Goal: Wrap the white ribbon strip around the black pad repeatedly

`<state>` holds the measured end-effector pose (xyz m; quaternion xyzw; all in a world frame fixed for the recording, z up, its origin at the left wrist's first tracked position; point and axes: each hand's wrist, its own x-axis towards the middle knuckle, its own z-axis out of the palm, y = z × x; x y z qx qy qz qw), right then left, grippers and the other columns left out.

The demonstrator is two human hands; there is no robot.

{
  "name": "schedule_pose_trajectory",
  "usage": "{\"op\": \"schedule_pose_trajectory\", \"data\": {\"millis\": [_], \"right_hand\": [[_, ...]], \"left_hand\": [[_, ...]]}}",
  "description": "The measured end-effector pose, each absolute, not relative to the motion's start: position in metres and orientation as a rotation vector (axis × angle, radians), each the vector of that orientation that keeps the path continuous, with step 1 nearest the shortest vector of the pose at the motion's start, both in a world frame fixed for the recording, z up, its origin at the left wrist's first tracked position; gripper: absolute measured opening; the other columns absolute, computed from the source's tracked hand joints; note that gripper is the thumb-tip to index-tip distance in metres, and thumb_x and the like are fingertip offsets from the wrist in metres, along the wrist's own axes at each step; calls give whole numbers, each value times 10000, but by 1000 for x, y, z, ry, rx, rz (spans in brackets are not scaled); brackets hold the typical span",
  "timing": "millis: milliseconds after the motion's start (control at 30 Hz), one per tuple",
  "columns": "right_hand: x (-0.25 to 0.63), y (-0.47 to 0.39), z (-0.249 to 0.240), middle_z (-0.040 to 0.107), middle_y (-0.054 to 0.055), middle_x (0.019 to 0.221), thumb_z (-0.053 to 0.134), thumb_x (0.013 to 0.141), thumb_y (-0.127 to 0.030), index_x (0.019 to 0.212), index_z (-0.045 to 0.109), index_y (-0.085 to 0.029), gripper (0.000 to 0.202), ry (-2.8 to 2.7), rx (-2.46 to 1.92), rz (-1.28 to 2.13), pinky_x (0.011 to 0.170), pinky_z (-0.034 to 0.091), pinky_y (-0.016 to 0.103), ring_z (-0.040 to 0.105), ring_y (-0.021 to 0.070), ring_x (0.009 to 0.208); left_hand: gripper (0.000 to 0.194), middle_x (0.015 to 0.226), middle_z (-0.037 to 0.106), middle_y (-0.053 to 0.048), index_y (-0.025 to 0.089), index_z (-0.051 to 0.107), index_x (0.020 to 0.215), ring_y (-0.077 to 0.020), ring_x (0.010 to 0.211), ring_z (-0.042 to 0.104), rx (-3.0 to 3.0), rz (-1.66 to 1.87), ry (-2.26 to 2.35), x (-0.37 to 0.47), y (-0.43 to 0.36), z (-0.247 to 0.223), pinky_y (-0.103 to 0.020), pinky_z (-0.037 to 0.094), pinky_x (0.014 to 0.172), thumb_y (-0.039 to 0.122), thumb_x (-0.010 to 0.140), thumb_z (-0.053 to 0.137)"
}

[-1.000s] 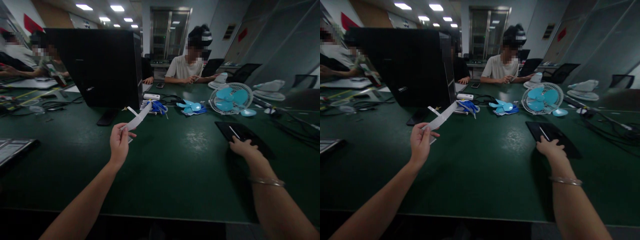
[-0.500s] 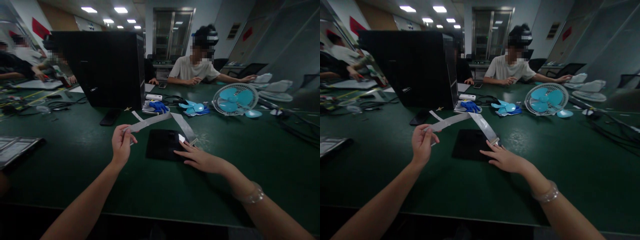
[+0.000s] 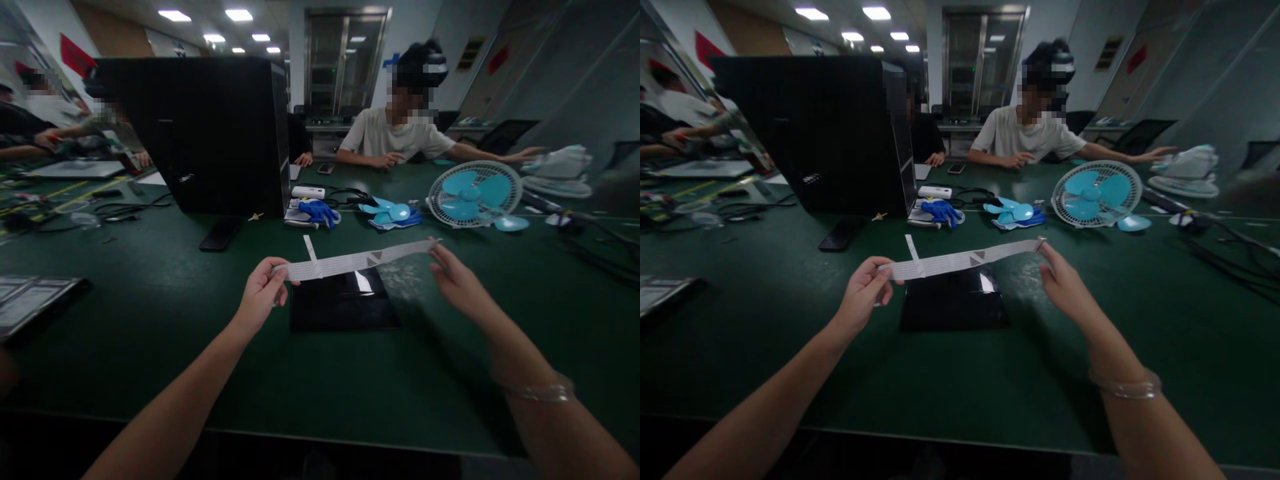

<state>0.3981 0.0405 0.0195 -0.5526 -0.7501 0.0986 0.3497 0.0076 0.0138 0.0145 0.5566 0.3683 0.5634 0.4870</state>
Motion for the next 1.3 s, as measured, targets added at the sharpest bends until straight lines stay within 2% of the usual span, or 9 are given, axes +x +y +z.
{"op": "schedule_pose_trajectory", "data": {"millis": [67,133,267,367,433,500,633,867,1300], "right_hand": [[397,39,24,344,146,1498,344,962,-366,1494,253,-227,557,-1745,-1385,176,1054,370,573,428,307,1310],[385,30,31,365,100,1487,345,974,-366,1472,283,-283,509,-1632,-1294,133,1059,390,533,444,272,1302],[341,7,39,374,10,1493,500,926,-400,1455,318,-375,560,-1998,-1115,153,1112,335,503,381,240,1346],[314,-3,34,354,37,1510,601,871,-426,1491,271,-337,708,-2449,-999,148,1121,293,531,361,259,1354],[303,-7,30,395,64,1482,540,919,-359,1504,245,-316,657,-2632,-936,114,1080,345,513,411,248,1312],[300,-8,27,477,74,1404,442,955,-245,1488,293,-317,558,-2687,-928,92,992,432,458,488,225,1222],[303,-8,29,503,83,1350,389,914,-110,1456,366,-337,588,-2745,-989,19,901,471,436,520,231,1136],[304,-1,20,504,67,1340,425,917,-123,1440,392,-361,576,-2840,-1038,29,918,462,453,506,238,1141],[301,-2,13,505,71,1357,401,899,-87,1415,439,-343,576,-2849,-1031,45,928,465,458,505,242,1172]], "left_hand": [[137,743,680,-1,183,542,949,-37,388,481,1339,1323,890,9,12,16,-140,296,354,302,887,569],[135,754,686,-6,179,544,949,-37,395,484,1337,1252,886,11,10,18,-139,302,363,296,885,568],[151,789,697,-17,178,537,948,-40,413,502,1356,1076,857,16,8,15,-144,334,386,316,889,560],[176,818,705,-22,192,515,967,-52,427,532,1360,941,820,19,8,11,-154,353,400,352,899,546],[189,844,705,-26,202,507,983,-60,445,558,1363,856,804,20,6,9,-158,354,408,374,908,535],[200,873,703,-32,209,507,994,-71,473,587,1373,778,809,20,5,10,-163,359,418,391,912,527],[249,944,700,-57,211,541,1037,-111,564,640,1453,659,915,18,2,14,-182,379,435,427,930,477],[251,850,693,-26,231,688,922,-179,741,645,1968,636,1217,12,4,10,-256,464,603,347,926,466],[244,923,676,-60,239,693,999,-196,753,636,2095,585,1327,12,4,-7,-261,464,582,372,891,520]]}}
